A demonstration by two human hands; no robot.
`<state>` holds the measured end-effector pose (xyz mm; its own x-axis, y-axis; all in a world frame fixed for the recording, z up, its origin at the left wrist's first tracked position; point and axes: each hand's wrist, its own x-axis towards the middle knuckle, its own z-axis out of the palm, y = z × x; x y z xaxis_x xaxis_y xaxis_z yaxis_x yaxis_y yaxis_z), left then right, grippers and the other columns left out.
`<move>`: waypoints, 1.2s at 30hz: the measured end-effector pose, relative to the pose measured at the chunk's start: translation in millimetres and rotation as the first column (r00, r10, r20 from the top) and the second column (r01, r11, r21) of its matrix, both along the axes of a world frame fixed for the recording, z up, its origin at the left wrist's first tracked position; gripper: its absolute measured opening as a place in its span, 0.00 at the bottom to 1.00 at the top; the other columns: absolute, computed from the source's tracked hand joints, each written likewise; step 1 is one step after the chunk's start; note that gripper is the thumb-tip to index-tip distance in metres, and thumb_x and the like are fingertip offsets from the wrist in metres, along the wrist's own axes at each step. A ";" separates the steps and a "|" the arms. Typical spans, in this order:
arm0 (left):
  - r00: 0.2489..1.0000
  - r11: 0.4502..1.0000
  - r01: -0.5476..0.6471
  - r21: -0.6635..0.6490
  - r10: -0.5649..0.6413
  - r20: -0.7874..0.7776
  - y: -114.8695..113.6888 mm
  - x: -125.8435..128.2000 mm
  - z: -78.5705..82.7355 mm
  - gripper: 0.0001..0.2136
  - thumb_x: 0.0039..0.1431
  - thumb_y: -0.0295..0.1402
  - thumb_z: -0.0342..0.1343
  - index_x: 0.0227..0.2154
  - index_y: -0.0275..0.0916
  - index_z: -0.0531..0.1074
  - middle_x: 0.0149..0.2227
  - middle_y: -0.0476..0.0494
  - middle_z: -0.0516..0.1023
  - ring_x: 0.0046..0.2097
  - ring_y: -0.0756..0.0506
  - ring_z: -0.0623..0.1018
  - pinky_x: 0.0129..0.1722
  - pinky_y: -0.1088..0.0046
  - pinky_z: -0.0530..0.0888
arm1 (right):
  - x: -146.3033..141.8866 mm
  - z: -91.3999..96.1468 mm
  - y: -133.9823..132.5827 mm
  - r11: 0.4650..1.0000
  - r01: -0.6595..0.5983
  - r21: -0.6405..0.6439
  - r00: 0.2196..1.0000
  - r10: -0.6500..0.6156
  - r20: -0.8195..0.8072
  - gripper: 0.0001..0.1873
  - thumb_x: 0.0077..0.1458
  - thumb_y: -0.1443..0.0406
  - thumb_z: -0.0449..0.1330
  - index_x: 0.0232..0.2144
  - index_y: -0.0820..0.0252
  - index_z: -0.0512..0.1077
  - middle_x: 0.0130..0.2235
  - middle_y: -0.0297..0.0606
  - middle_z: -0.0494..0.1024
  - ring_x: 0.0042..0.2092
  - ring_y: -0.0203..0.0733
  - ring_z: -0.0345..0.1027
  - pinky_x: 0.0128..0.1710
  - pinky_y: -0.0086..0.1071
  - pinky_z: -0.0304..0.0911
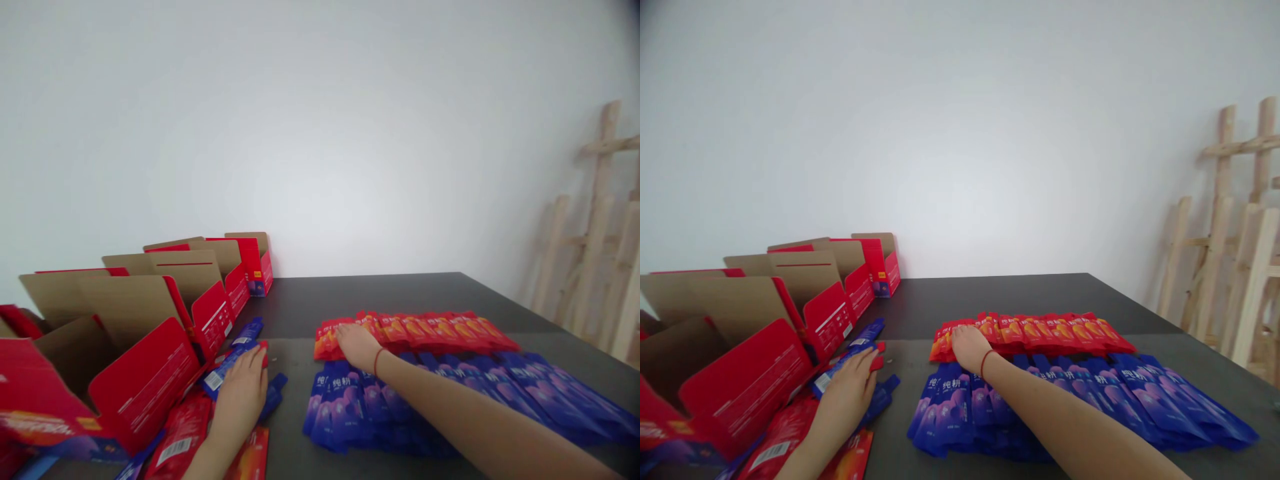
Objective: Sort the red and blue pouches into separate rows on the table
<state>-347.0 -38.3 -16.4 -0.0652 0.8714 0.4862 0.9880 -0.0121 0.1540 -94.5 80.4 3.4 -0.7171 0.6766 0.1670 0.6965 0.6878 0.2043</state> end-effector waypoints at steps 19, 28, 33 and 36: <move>0.876 0.924 -0.368 -0.109 0.305 -0.373 -7.9 -12.6 6.8 0.16 0.58 0.22 0.40 0.41 0.25 0.72 0.40 0.25 0.74 0.40 0.34 0.74 0.38 0.58 0.69 | -9.6 2.8 -11.5 0.993 0.075 -0.096 0.992 -0.085 -0.098 0.21 0.59 0.58 0.56 0.42 0.74 0.75 0.43 0.58 0.77 0.48 0.56 0.70 0.49 0.43 0.61; 0.795 0.994 0.022 -0.107 0.047 0.605 -1.3 -5.3 31.2 0.14 0.58 0.33 0.50 0.44 0.35 0.72 0.37 0.39 0.79 0.41 0.40 0.77 0.44 0.67 0.70 | -18.4 22.1 -53.2 0.958 -0.080 -0.276 0.903 -0.047 -0.426 0.25 0.57 0.65 0.57 0.55 0.74 0.65 0.57 0.58 0.68 0.59 0.54 0.60 0.58 0.44 0.56; -0.085 0.942 0.332 0.040 -0.012 0.996 -17.8 61.1 29.4 0.22 0.46 0.46 0.63 0.39 0.35 0.74 0.31 0.43 0.80 0.32 0.44 0.78 0.34 0.71 0.72 | -37.7 17.7 -97.8 0.787 -0.309 -0.533 0.772 -0.120 -0.624 0.19 0.63 0.64 0.50 0.54 0.64 0.65 0.47 0.44 0.77 0.44 0.41 0.74 0.38 0.30 0.71; -0.178 0.940 0.332 0.083 -0.024 0.984 -28.5 87.7 21.8 0.21 0.44 0.44 0.66 0.38 0.35 0.75 0.29 0.45 0.79 0.30 0.46 0.77 0.31 0.74 0.71 | -42.7 -1.3 -116.2 0.493 -0.518 -0.699 0.547 -0.437 -0.714 0.19 0.57 0.67 0.54 0.51 0.63 0.66 0.42 0.42 0.78 0.36 0.38 0.76 0.28 0.26 0.71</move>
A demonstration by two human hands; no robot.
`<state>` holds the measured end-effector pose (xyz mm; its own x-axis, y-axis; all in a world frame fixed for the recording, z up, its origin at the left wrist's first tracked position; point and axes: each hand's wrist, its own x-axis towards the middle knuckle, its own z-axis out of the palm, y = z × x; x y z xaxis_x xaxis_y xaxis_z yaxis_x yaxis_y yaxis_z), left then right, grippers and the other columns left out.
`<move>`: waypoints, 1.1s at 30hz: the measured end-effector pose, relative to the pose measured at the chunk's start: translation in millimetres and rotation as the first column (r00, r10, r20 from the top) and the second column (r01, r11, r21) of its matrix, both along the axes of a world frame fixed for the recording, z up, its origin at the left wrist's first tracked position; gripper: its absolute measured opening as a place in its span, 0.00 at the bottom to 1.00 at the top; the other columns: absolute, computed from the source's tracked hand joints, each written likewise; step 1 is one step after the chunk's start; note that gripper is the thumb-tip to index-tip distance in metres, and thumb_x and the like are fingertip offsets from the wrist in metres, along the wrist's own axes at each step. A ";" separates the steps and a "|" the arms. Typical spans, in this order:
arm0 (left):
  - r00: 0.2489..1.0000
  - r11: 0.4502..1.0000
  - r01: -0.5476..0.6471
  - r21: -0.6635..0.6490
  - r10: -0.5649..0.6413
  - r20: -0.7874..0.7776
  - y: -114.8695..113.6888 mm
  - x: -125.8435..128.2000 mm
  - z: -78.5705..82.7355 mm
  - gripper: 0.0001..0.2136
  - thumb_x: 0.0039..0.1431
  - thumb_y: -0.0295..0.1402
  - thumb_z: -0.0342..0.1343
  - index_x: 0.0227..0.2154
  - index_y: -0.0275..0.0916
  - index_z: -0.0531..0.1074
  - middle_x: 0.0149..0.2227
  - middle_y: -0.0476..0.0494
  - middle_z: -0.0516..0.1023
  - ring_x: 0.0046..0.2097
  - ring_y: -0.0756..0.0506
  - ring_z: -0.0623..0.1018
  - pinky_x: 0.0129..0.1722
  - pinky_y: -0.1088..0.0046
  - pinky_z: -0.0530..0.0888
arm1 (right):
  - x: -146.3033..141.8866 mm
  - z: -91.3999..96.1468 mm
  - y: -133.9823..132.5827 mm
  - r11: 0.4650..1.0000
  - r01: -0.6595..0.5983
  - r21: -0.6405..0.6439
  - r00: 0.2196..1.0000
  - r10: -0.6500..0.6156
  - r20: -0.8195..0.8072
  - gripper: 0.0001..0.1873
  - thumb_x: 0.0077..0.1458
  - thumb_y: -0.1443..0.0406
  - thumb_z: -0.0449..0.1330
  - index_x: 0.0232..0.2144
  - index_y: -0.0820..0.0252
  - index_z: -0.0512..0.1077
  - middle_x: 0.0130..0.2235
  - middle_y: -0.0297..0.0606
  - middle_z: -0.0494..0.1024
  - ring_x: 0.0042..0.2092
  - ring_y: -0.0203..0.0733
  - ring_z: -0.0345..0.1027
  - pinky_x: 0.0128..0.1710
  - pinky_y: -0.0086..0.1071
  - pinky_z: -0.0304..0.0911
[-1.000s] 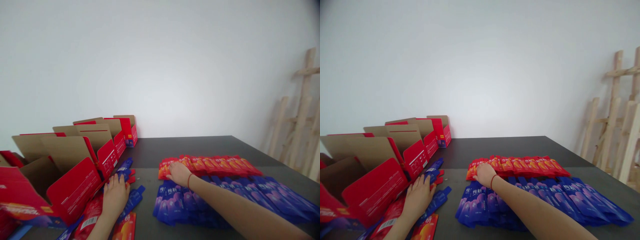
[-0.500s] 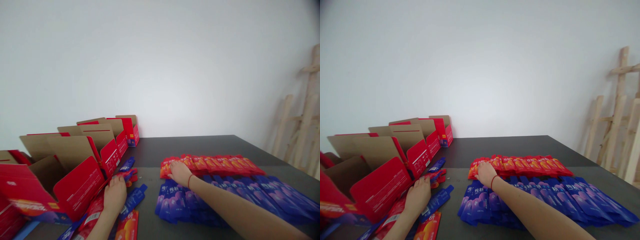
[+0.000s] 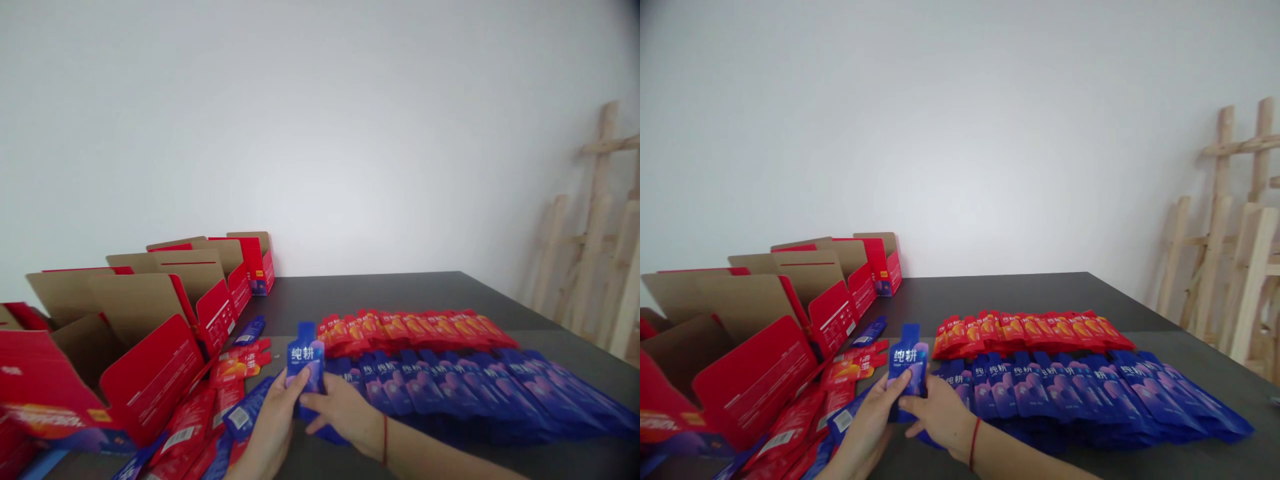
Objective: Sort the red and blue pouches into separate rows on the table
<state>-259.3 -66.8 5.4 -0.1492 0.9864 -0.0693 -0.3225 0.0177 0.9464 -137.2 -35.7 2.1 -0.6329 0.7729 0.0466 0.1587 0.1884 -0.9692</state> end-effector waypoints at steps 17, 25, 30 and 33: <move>0.966 0.977 0.053 -0.206 0.002 0.259 5.3 -9.1 -5.8 0.08 0.52 0.31 0.62 0.33 0.31 0.75 0.29 0.39 0.80 0.32 0.43 0.81 0.34 0.70 0.77 | 41.1 8.0 -39.5 0.751 -0.060 0.657 0.885 -0.265 0.383 0.13 0.59 0.64 0.53 0.46 0.62 0.70 0.47 0.49 0.77 0.51 0.53 0.69 0.51 0.46 0.64; 0.912 0.935 0.129 -0.330 0.019 0.409 5.8 -7.9 -15.8 0.06 0.57 0.30 0.56 0.30 0.32 0.75 0.31 0.40 0.80 0.34 0.46 0.80 0.37 0.74 0.76 | 13.5 -6.8 -27.5 0.213 -0.286 0.934 0.881 -0.324 0.344 0.24 0.64 0.67 0.48 0.60 0.71 0.58 0.62 0.47 0.62 0.63 0.46 0.53 0.62 0.40 0.54; 0.941 0.947 0.211 -0.242 -0.130 0.313 7.2 -22.0 -5.6 0.09 0.50 0.29 0.62 0.34 0.31 0.77 0.33 0.37 0.81 0.36 0.44 0.80 0.39 0.73 0.75 | 26.8 -0.1 -27.5 0.172 -0.322 0.931 0.914 -0.201 0.353 0.20 0.67 0.65 0.46 0.58 0.65 0.62 0.59 0.41 0.67 0.62 0.41 0.54 0.62 0.35 0.52; 0.960 0.960 0.196 -0.199 -0.146 0.240 7.0 -24.1 -8.2 0.11 0.45 0.30 0.65 0.33 0.31 0.77 0.32 0.38 0.80 0.35 0.44 0.80 0.36 0.74 0.75 | 35.8 1.8 -27.4 0.165 -0.300 0.940 0.925 -0.192 0.329 0.19 0.67 0.65 0.45 0.56 0.63 0.63 0.58 0.40 0.69 0.60 0.40 0.58 0.61 0.34 0.55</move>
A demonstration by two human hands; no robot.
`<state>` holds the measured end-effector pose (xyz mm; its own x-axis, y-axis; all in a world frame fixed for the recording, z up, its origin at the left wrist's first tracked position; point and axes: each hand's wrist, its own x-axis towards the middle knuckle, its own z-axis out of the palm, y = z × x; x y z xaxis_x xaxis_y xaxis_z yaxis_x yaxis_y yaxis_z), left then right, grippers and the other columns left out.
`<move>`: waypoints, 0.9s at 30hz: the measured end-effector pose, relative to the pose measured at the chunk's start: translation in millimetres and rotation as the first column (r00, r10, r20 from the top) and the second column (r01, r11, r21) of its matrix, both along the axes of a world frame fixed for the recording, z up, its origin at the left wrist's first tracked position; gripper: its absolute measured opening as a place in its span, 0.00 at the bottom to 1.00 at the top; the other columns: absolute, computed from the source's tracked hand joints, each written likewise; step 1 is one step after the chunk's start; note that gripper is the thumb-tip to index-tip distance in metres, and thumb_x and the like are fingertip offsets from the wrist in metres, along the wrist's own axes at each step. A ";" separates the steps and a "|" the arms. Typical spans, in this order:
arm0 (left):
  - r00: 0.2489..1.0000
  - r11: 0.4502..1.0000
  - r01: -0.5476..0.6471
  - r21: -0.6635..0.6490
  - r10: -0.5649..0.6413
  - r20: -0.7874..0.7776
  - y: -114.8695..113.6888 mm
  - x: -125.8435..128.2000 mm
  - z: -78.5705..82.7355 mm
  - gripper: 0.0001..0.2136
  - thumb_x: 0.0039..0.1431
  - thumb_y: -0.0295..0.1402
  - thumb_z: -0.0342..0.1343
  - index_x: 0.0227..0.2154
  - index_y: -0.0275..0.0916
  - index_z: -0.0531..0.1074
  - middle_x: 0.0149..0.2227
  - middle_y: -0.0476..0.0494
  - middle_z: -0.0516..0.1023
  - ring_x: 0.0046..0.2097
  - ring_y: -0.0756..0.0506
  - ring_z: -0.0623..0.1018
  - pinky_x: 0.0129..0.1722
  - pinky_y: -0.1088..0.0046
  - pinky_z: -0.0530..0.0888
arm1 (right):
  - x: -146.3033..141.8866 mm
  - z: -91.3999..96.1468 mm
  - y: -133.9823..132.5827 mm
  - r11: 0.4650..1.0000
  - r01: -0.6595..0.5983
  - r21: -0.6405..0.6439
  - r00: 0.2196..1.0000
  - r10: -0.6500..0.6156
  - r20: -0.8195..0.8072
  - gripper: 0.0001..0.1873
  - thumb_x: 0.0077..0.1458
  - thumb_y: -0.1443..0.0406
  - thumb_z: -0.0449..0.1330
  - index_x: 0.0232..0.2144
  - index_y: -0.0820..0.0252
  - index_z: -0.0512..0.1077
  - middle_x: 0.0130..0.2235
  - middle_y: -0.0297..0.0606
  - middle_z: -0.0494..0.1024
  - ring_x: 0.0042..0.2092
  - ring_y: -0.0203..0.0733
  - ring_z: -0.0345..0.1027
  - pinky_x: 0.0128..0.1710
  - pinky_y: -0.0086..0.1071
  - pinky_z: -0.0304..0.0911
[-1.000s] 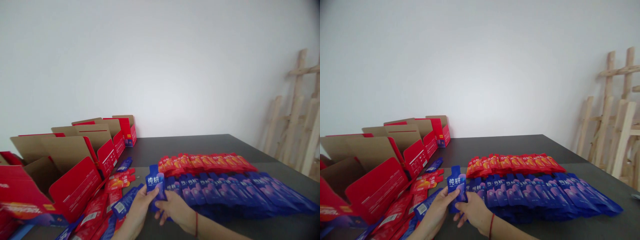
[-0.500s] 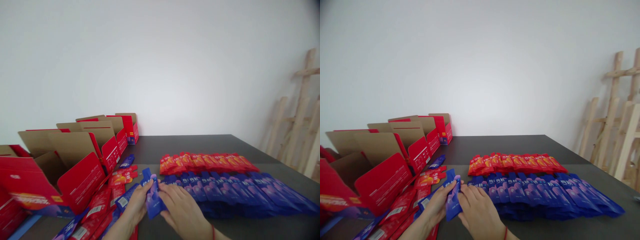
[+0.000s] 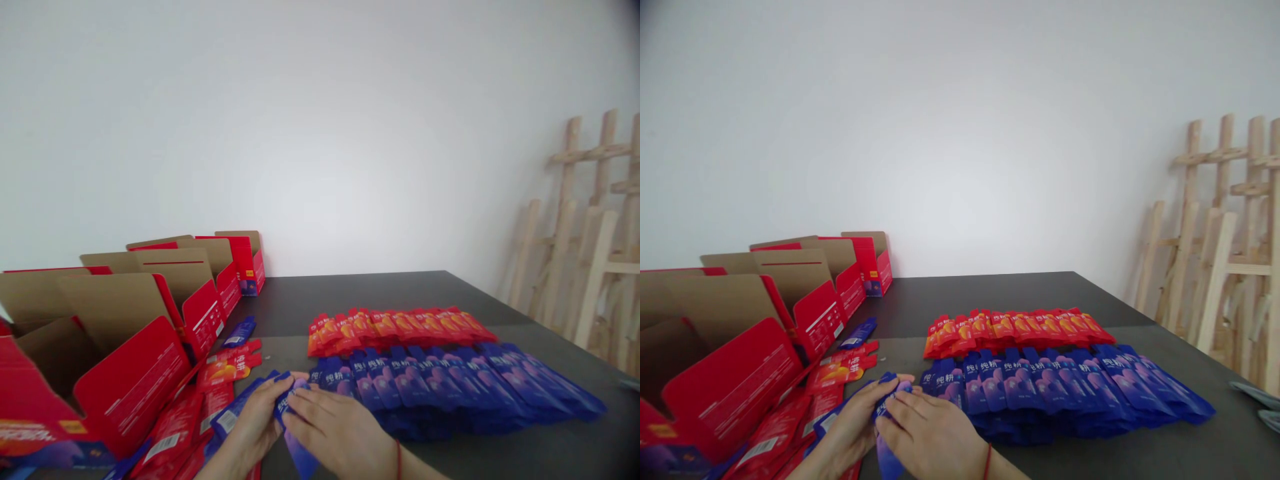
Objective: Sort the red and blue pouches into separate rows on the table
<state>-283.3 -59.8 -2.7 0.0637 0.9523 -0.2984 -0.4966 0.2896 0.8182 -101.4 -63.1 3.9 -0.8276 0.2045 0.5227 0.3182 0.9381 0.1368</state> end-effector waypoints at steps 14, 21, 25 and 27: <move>0.989 0.986 0.071 0.149 -0.050 -0.142 9.2 -7.3 -17.0 0.33 0.46 0.42 0.63 0.54 0.29 0.66 0.08 0.63 0.53 0.12 0.57 0.46 0.13 0.80 0.45 | 44.1 37.7 38.3 0.908 0.319 -0.273 0.947 -0.317 0.054 0.20 0.62 0.69 0.52 0.55 0.54 0.67 0.49 0.38 0.78 0.46 0.41 0.74 0.46 0.31 0.68; 0.983 0.971 0.063 0.232 -0.021 -0.180 8.8 -2.6 -16.9 0.31 0.50 0.42 0.58 0.54 0.26 0.64 0.10 0.61 0.57 0.13 0.56 0.47 0.13 0.79 0.47 | 60.4 50.1 129.0 0.813 0.582 0.009 0.793 -0.571 0.211 0.23 0.59 0.76 0.49 0.57 0.68 0.65 0.54 0.51 0.73 0.53 0.45 0.69 0.53 0.35 0.64; 0.969 0.967 0.069 0.244 -0.006 -0.248 7.4 0.3 -20.9 0.31 0.52 0.42 0.56 0.56 0.27 0.61 0.11 0.60 0.61 0.13 0.56 0.50 0.14 0.78 0.48 | 42.8 23.1 154.9 0.827 0.561 0.040 0.796 -0.552 0.247 0.23 0.59 0.76 0.48 0.56 0.74 0.65 0.56 0.56 0.69 0.57 0.48 0.65 0.57 0.39 0.61; 0.963 0.966 0.068 0.248 0.001 -0.269 8.0 -1.1 -22.7 0.31 0.53 0.41 0.55 0.56 0.27 0.61 0.12 0.59 0.62 0.13 0.56 0.51 0.15 0.78 0.48 | 34.6 8.6 160.5 0.836 0.547 0.047 0.800 -0.539 0.264 0.23 0.59 0.76 0.48 0.56 0.75 0.64 0.57 0.56 0.68 0.58 0.49 0.63 0.57 0.40 0.59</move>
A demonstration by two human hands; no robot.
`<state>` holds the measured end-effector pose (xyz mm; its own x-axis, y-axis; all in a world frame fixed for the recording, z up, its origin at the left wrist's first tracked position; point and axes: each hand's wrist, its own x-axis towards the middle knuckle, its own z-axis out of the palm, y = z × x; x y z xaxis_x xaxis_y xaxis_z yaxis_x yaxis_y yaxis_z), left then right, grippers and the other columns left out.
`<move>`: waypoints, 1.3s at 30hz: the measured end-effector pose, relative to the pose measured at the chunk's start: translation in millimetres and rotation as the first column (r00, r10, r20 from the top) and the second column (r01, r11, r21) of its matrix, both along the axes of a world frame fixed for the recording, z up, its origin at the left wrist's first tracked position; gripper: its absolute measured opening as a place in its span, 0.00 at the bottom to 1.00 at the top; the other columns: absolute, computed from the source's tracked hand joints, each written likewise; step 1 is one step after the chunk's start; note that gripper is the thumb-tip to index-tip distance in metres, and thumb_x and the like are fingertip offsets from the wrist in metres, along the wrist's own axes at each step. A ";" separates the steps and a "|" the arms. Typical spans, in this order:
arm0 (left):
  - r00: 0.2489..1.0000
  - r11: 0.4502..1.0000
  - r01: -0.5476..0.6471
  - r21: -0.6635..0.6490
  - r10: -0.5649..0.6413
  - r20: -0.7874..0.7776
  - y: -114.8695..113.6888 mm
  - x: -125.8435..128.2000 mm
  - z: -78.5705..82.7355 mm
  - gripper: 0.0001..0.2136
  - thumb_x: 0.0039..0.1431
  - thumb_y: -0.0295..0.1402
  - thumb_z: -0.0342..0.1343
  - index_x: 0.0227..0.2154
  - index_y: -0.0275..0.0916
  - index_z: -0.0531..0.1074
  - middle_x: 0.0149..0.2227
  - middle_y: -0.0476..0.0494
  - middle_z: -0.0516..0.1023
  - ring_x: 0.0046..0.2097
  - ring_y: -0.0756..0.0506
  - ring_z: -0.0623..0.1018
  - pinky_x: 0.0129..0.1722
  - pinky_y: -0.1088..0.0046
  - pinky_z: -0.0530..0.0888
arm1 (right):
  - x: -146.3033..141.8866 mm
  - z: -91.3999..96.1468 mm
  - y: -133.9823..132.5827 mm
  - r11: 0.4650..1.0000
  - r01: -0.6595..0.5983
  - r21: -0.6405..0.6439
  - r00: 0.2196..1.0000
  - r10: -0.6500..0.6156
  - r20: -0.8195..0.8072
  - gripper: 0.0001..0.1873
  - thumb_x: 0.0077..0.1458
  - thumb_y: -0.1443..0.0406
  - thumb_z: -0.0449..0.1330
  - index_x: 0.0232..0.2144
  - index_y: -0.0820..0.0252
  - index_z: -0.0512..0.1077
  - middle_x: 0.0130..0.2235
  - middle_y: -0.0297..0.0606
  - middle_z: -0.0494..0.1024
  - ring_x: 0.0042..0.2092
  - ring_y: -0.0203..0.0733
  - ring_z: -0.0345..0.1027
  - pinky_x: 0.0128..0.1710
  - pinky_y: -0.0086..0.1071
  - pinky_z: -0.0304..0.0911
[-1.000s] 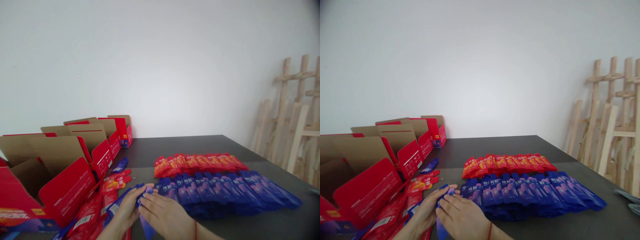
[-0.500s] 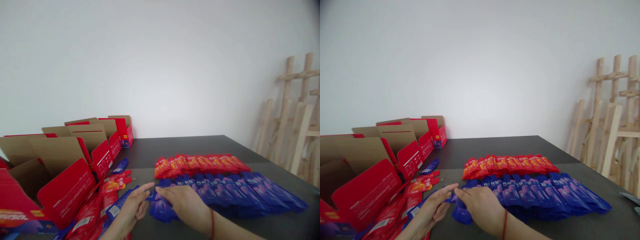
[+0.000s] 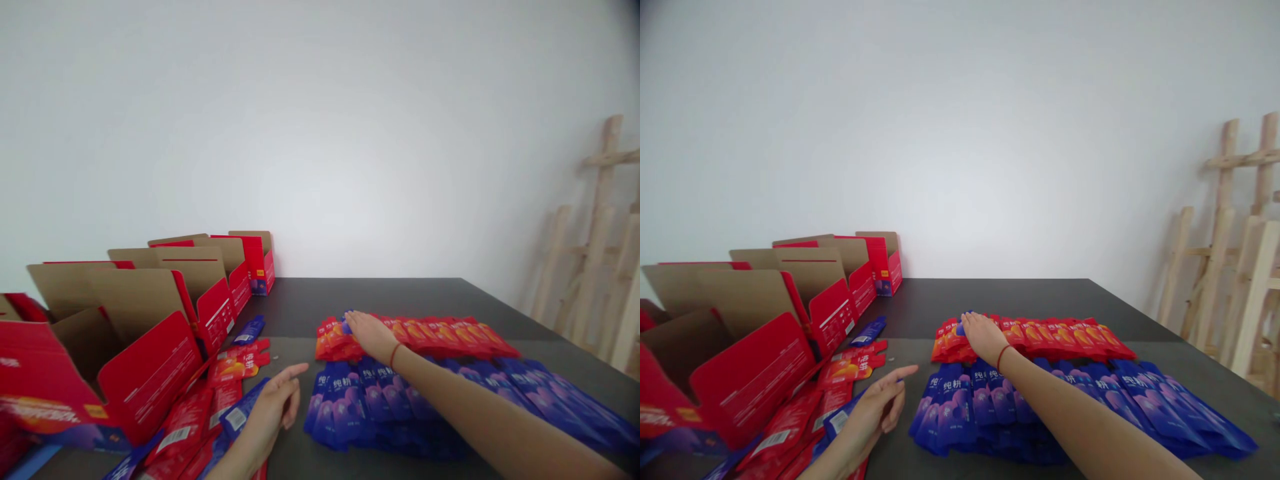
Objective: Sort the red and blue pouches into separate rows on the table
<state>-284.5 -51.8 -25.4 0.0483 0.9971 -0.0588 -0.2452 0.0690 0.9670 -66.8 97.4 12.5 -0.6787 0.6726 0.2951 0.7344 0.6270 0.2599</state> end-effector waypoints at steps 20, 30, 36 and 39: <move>0.977 1.000 0.008 0.000 -0.007 -0.212 7.3 -4.5 -10.5 0.30 0.52 0.48 0.52 0.53 0.30 0.65 0.16 0.55 0.68 0.14 0.54 0.57 0.15 0.79 0.51 | 5.6 -2.1 -50.8 0.982 -0.185 0.035 0.983 0.185 0.008 0.29 0.55 0.75 0.48 0.60 0.76 0.58 0.61 0.55 0.63 0.61 0.49 0.57 0.60 0.40 0.57; 0.794 0.956 0.150 0.251 0.034 -0.607 -2.9 5.1 -2.4 0.13 0.56 0.38 0.51 0.40 0.39 0.75 0.41 0.42 0.76 0.43 0.43 0.74 0.46 0.68 0.69 | -24.2 -45.8 -125.1 0.961 -0.218 0.173 0.975 0.221 -0.003 0.28 0.54 0.70 0.49 0.57 0.79 0.63 0.58 0.58 0.67 0.59 0.56 0.61 0.57 0.45 0.60; 0.657 0.934 0.252 0.253 0.026 -0.753 -13.9 9.7 0.7 0.17 0.54 0.33 0.55 0.48 0.42 0.72 0.51 0.40 0.72 0.52 0.42 0.71 0.53 0.66 0.67 | -4.1 -65.3 -130.3 0.987 -0.112 0.112 0.994 0.113 0.002 0.29 0.52 0.68 0.52 0.55 0.80 0.65 0.57 0.63 0.67 0.57 0.62 0.63 0.54 0.50 0.63; 0.544 0.907 0.343 0.244 0.021 -0.839 -19.9 7.9 0.1 0.28 0.47 0.37 0.63 0.54 0.46 0.68 0.60 0.39 0.64 0.60 0.38 0.64 0.60 0.58 0.60 | 7.7 -64.4 -134.2 0.995 -0.102 0.012 0.992 0.103 -0.069 0.28 0.55 0.65 0.53 0.56 0.76 0.65 0.57 0.60 0.67 0.57 0.59 0.63 0.54 0.47 0.63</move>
<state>-276.6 -71.7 -25.3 0.3232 0.9301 0.1746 0.6311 -0.3493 0.6926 -59.1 -36.8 -51.9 -0.7216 0.5981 0.3488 0.6829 0.6978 0.2161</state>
